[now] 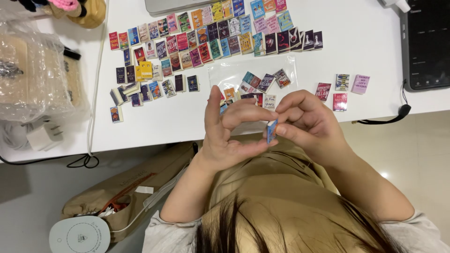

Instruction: The person assembles miniature books by applying glue to the spines of small book-shaped items and stacking them. They handle multiple miniature books, a glue tube, and a plastic bag, arranging the items on a white table.

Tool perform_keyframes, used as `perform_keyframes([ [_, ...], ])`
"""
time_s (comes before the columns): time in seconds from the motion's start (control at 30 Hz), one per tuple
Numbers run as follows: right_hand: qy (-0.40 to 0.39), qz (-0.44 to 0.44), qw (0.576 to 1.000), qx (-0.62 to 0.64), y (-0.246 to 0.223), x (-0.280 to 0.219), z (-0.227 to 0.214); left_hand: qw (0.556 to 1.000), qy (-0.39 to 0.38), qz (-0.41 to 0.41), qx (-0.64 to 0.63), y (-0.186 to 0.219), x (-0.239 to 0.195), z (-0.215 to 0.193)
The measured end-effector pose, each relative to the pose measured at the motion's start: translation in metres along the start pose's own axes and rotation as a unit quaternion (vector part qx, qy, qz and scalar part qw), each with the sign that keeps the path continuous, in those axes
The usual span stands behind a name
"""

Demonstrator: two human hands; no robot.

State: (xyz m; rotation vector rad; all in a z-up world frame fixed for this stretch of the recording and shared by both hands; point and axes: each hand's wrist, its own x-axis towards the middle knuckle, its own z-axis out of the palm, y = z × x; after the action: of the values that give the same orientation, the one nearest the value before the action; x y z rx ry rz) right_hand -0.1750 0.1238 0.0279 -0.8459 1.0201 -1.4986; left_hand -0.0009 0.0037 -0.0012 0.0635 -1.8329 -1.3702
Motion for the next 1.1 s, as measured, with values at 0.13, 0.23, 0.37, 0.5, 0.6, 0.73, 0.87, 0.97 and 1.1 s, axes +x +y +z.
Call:
perform_keyframes([
  [0.13, -0.034, 0.025, 0.995, 0.09, 0.015, -0.002, -0.01, 1.0, -0.004, 0.016, 0.004, -0.005, 0.0, 0.005],
  [0.23, -0.047, -0.011, 0.997, 0.062, 0.015, -0.005, -0.012, 0.993, -0.021, 0.078, 0.087, -0.005, 0.005, 0.005],
  [0.37, -0.033, -0.082, 0.994, -0.063, 0.019, -0.01, -0.016, 0.963, -0.048, 0.142, 0.223, -0.002, 0.01, 0.003],
  [0.5, 0.04, -0.159, 0.969, -0.187, 0.025, -0.012, -0.014, 0.938, -0.029, 0.181, 0.296, -0.001, 0.011, 0.012],
  [0.6, 0.078, -0.155, 0.956, -0.235, 0.026, -0.017, -0.015, 0.936, -0.02, 0.205, 0.284, -0.004, 0.011, 0.012],
  [0.73, 0.027, -0.231, 0.949, -0.211, 0.029, -0.008, -0.027, 0.93, 0.101, 0.255, 0.244, -0.014, 0.018, 0.035],
  [0.87, 0.042, -0.301, 0.913, -0.272, 0.022, -0.005, -0.017, 0.917, 0.121, 0.291, 0.243, -0.02, 0.016, 0.039],
  [0.97, 0.051, -0.324, 0.891, -0.314, 0.019, -0.006, -0.013, 0.916, 0.113, 0.289, 0.254, -0.018, 0.015, 0.037],
  [1.1, 0.06, -0.348, 0.86, -0.368, 0.015, -0.006, -0.01, 0.914, 0.1, 0.274, 0.281, -0.019, 0.012, 0.033],
])
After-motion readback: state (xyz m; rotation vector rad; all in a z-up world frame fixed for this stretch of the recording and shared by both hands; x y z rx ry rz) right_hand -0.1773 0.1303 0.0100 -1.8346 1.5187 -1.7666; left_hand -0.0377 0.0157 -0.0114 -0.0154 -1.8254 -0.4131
